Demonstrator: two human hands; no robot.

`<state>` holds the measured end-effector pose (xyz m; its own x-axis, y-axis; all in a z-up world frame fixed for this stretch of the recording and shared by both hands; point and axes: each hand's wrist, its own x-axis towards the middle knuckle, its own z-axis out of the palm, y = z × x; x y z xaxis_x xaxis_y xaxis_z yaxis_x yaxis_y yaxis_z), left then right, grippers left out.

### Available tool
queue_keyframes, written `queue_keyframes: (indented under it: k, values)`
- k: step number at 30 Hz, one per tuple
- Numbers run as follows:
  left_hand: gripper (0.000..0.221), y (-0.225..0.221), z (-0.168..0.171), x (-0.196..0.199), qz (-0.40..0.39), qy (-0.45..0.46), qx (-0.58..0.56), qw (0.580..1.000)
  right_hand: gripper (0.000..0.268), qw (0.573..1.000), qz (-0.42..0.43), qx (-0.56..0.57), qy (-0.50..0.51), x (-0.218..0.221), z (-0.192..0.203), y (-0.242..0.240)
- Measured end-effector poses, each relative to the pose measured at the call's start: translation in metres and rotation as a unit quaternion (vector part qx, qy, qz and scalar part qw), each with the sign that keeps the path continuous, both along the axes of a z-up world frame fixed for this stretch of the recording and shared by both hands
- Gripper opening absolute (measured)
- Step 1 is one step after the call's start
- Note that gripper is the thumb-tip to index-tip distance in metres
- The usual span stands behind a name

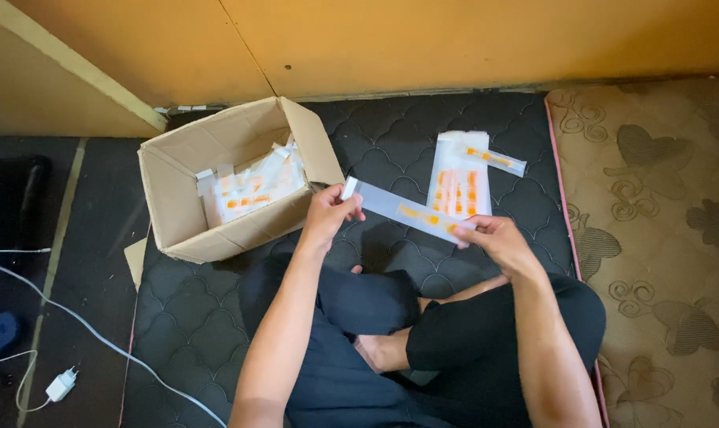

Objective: A person sitting on the floor is applying small orange labels to white paper strips and organizing them.

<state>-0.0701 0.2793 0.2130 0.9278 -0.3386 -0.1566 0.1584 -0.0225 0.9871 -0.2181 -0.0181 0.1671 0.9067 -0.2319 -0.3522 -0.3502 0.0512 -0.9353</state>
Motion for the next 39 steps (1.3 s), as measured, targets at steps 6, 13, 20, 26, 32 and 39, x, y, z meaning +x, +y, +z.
queue_keyframes:
  k: [6, 13, 20, 26, 32, 39]
  values:
    - [0.004, 0.013, 0.003, -0.017, -0.090, 0.004, 0.002, 0.996, 0.016, 0.997, -0.068, 0.011, -0.020, -0.001, -0.012, -0.016]
    - [0.006, 0.009, -0.013, -0.019, -0.098, 0.012, 0.030, 0.995, 0.018, 0.998, -0.060, -0.008, -0.027, 0.001, -0.016, -0.015]
    - [0.016, 0.011, -0.012, -0.018, -0.103, 0.040, 0.070, 0.991, 0.019, 0.997, -0.065, -0.025, -0.031, -0.001, -0.003, -0.011]
    - [0.017, 0.015, -0.033, -0.013, -0.110, 0.064, 0.068, 0.990, 0.020, 0.996, -0.076, -0.031, -0.031, -0.002, -0.008, -0.012]
    - [0.017, 0.015, -0.017, -0.017, -0.133, 0.089, 0.013, 0.987, 0.020, 0.995, -0.085, -0.028, -0.034, -0.003, -0.001, -0.010]
    - [0.020, 0.017, -0.034, -0.013, -0.130, 0.140, -0.051, 0.980, 0.021, 0.996, -0.076, -0.010, -0.039, -0.003, -0.003, -0.012]
